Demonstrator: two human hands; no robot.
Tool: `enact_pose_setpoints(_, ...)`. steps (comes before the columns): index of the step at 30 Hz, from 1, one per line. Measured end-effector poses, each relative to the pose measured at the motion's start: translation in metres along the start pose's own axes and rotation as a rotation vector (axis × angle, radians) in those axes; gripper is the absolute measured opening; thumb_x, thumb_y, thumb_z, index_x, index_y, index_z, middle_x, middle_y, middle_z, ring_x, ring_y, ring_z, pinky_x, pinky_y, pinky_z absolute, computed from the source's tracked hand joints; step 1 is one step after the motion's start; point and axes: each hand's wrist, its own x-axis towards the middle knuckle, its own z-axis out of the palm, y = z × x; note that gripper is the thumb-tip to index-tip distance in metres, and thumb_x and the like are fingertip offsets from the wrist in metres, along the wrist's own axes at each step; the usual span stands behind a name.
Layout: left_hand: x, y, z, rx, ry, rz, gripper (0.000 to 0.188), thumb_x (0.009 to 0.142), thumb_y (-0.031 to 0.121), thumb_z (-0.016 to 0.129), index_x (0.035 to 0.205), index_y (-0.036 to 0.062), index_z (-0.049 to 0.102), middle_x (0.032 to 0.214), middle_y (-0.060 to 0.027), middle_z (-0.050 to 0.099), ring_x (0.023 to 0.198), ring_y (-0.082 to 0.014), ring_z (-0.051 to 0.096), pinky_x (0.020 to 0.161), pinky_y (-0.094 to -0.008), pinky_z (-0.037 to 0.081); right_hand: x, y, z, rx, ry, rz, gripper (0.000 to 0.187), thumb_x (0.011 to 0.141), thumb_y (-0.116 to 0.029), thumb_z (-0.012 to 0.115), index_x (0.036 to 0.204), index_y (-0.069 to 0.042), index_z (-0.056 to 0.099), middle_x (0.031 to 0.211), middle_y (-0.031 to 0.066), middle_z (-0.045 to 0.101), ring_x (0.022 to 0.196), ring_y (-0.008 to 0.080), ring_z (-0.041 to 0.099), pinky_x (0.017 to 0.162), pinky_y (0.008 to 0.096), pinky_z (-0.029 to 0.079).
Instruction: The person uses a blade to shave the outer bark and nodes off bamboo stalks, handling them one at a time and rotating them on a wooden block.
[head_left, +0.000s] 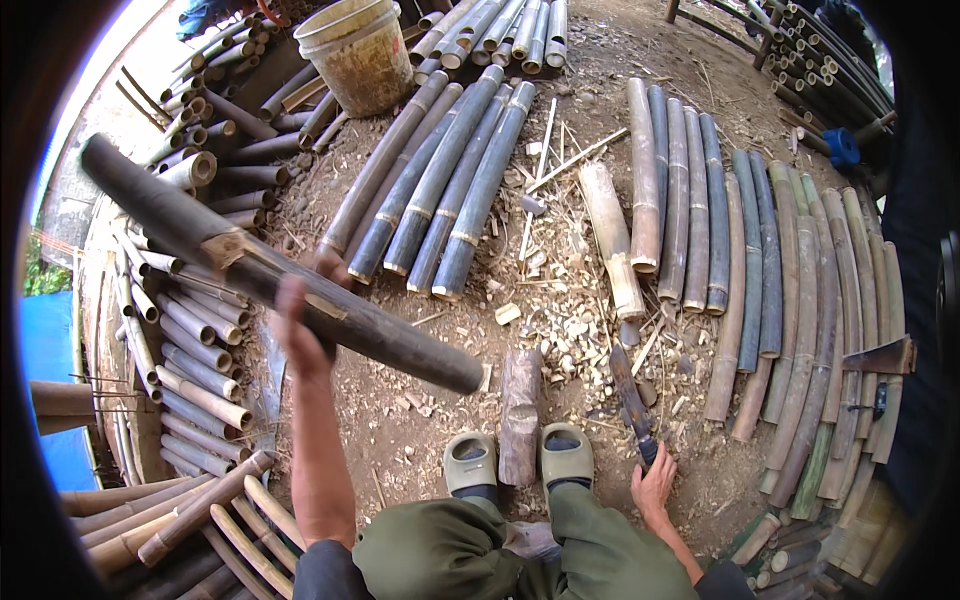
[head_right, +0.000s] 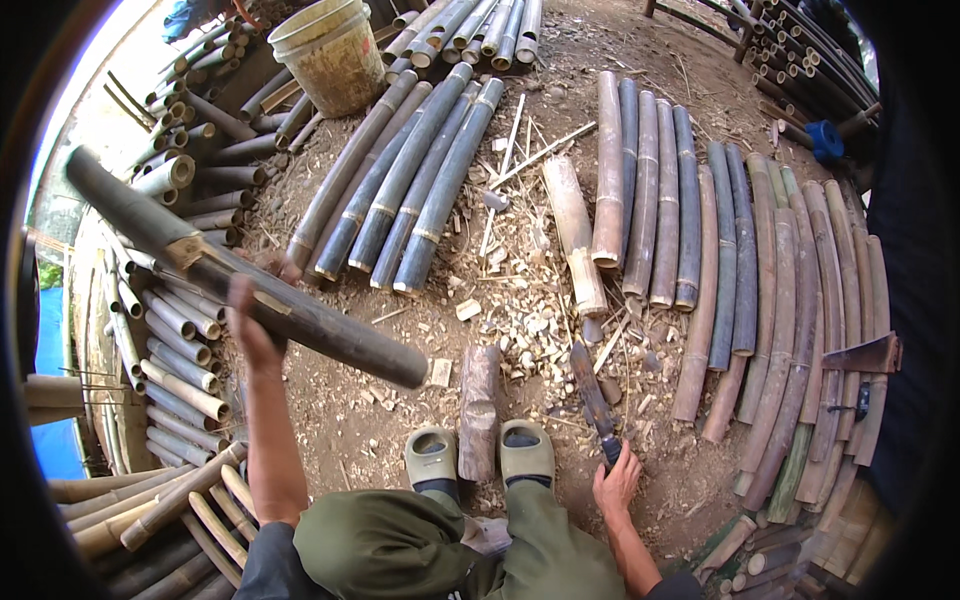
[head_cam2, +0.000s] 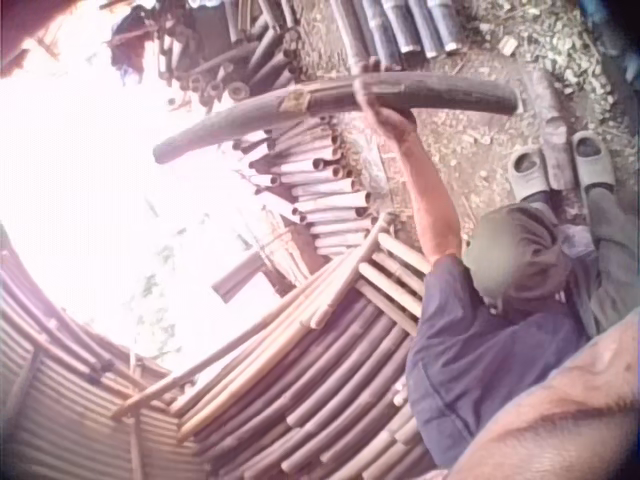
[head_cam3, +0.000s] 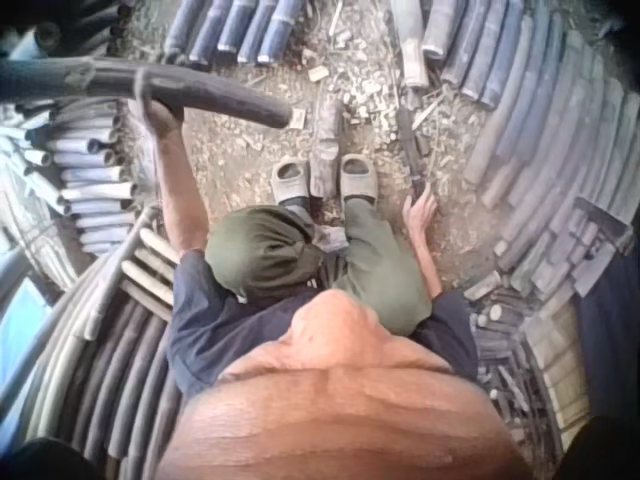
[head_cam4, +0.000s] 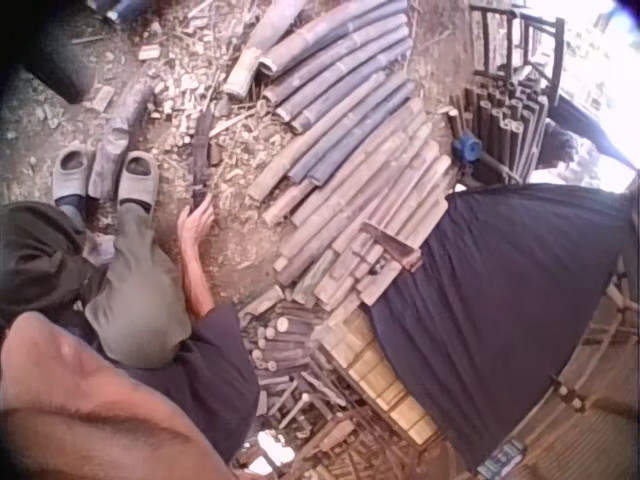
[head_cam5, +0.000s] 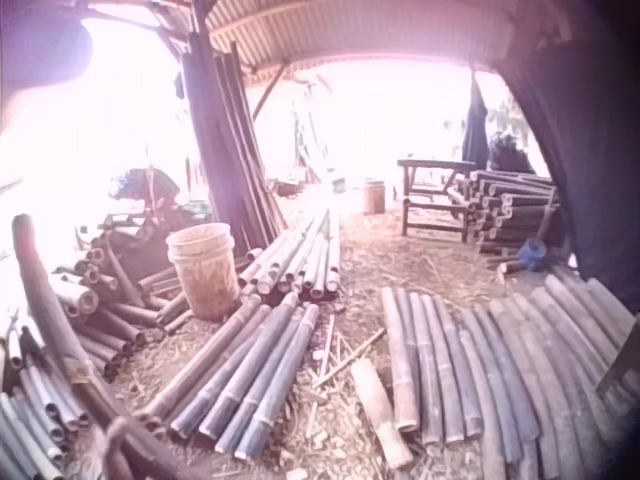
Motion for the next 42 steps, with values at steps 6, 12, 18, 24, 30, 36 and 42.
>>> enact_pose_setpoints(6, -0.015, -0.06, 0.019, 0.489, 0.016, -0.278, 0.072, 0.067, 0.022, 0.08, 0.125, -0.0028, 0.045, 0.101, -0.0146, 0.062, 0.081, -0.022, 0.065, 0.074, -0.0377, 0.059, 0.004, 0.003, -0.002, 0.018, 0.008, 0.036, 0.077, 0.082, -0.013, 0.068, 0.149, 0.002, 0.033, 0.13, 0.0242, 0.045, 0.124, 0.0435, 0.042, 0.107, 0.0524, 0.035)
enact_pose_setpoints(12, -0.014, -0.121, 0.093, 0.402, -0.347, -0.512, 0.067, 0.072, 0.025, 0.081, 0.12, -0.0062, 0.048, 0.098, -0.0134, 0.063, 0.08, -0.0199, 0.065, 0.076, -0.0349, 0.058, 0.021, -0.071, -0.05, 0.499, -0.077, -0.134, 0.072, 0.091, -0.029, 0.066, 0.148, 0.003, 0.035, 0.133, 0.0216, 0.048, 0.119, 0.0339, 0.051, 0.104, 0.044, 0.042)
enact_pose_setpoints(18, -0.05, -0.158, 0.205, 0.551, -0.393, -0.448, 0.095, 0.077, 0.032, 0.079, 0.145, -0.0057, 0.025, 0.118, -0.024, 0.053, 0.097, -0.0306, 0.064, 0.079, -0.0452, 0.061, 0.078, -0.192, -0.06, 1.661, -0.841, -0.04, 0.086, 0.093, -0.037, 0.07, 0.154, 0.002, 0.024, 0.136, 0.0175, 0.051, 0.122, 0.0233, 0.053, 0.102, 0.0383, 0.046)
enact_pose_setpoints(24, -0.096, -0.184, 0.155, 0.248, -0.504, -0.249, 0.069, 0.09, 0.022, 0.074, 0.146, -0.0017, 0.04, 0.139, -0.0205, 0.046, 0.129, -0.0294, 0.05, 0.105, -0.0421, 0.048, 0.126, -0.232, -0.086, 1.624, -0.699, 0.04, 0.077, 0.084, -0.02, 0.076, 0.144, 0.003, 0.034, 0.107, 0.0113, 0.059, 0.075, 0.0172, 0.066, 0.067, 0.0316, 0.061)
enact_pose_setpoints(30, -0.114, -0.193, 0.079, 0.318, -0.393, -0.447, 0.032, 0.098, 0.016, 0.063, 0.124, -0.0017, 0.059, 0.115, -0.0114, 0.064, 0.102, -0.0187, 0.064, 0.09, -0.0328, 0.054, 0.187, -0.175, -0.086, 1.264, -0.254, -0.195, 0.096, 0.079, -0.037, 0.073, 0.15, 0.006, 0.024, 0.101, 0.0151, 0.057, 0.076, 0.0211, 0.066, 0.061, 0.0323, 0.063)
enact_pose_setpoints(36, -0.144, -0.209, 0.052, 0.406, -0.384, -0.532, 0.025, 0.095, 0.01, 0.066, 0.116, -0.0029, 0.062, 0.105, -0.0082, 0.068, 0.094, -0.0147, 0.064, 0.084, -0.03, 0.053, 0.305, -0.142, -0.122, 0.589, 0.211, 0.031, 0.083, 0.079, -0.025, 0.073, 0.147, 0.007, 0.036, 0.12, 0.0275, 0.065, 0.108, 0.034, 0.067, 0.095, 0.0425, 0.053)
enact_pose_setpoints(42, -0.157, -0.208, 0.046, 0.431, -0.45, -0.587, 0.024, 0.094, 0.01, 0.067, 0.114, -0.0029, 0.064, 0.103, -0.0101, 0.069, 0.094, -0.0161, 0.064, 0.086, -0.0311, 0.053, 0.337, -0.108, -0.093, 0.321, 0.292, -0.015, 0.055, 0.093, -0.035, 0.064, 0.136, -0.002, 0.058, 0.143, 0.0235, 0.044, 0.134, 0.0389, 0.04, 0.113, 0.0538, 0.033)
